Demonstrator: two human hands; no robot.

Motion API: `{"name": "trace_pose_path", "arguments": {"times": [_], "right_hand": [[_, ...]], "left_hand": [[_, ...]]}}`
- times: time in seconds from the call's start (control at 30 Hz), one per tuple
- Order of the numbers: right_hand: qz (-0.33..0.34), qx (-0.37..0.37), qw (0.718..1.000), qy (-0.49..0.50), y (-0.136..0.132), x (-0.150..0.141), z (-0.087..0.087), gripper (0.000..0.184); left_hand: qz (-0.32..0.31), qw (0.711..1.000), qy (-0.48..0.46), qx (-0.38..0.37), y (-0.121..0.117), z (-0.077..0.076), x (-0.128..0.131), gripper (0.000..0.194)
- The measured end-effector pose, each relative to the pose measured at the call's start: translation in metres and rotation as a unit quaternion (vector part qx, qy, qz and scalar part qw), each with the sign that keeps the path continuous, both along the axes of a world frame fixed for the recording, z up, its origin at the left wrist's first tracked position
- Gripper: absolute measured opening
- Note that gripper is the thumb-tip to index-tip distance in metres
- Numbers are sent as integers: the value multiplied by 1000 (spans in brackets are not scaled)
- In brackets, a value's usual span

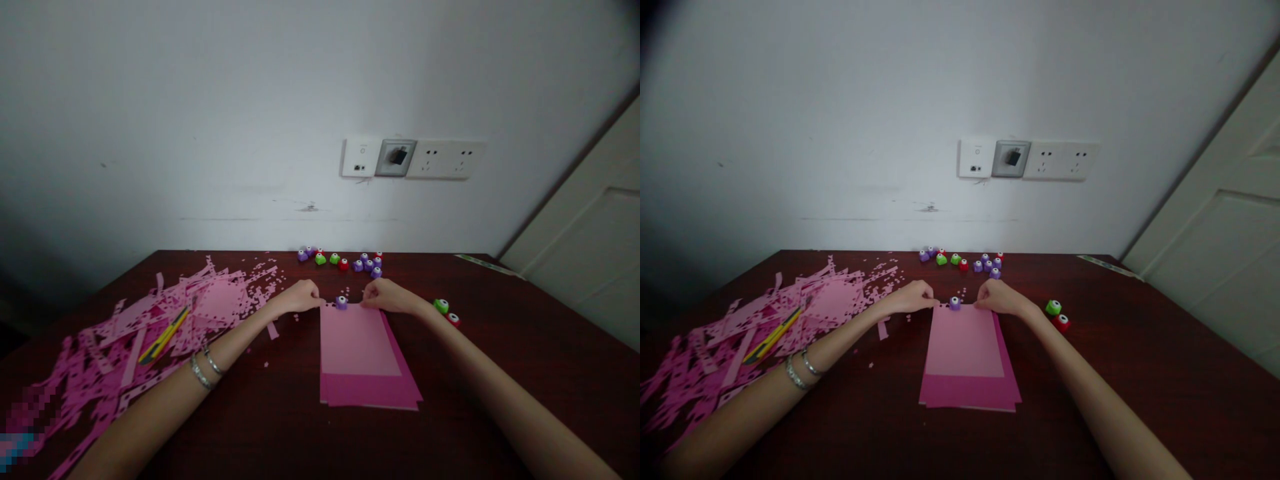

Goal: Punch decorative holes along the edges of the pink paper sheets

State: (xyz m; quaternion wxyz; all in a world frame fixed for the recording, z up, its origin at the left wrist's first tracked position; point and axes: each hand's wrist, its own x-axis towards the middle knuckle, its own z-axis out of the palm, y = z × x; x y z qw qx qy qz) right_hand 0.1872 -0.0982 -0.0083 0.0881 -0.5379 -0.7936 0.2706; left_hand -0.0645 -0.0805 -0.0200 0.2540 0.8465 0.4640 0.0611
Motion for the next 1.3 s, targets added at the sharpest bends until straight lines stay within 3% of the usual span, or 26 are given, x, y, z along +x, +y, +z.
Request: {"name": "trace_pose_path", "arguments": {"times": [0.23,0.5,0.73,1.0,1.3], "right_hand": [[-72,69,995,-16,4,3,7,41],[-35,-101,992,73,6,-17,18,56],[17,-177,982,58,15,-32,16,56],[-7,-228,972,52,18,-40,16,48],[-7,-279,960,2,17,-50,23,45]], "left_hand": [[43,999,0,17,3,16,-2,37],[21,994,-88,-54,10,36,17,49],[50,986,-94,-128,20,37,31,56],[-38,975,-6,-218,23,37,41,62],[-63,933,-9,-354,47,21,39,48]]}}
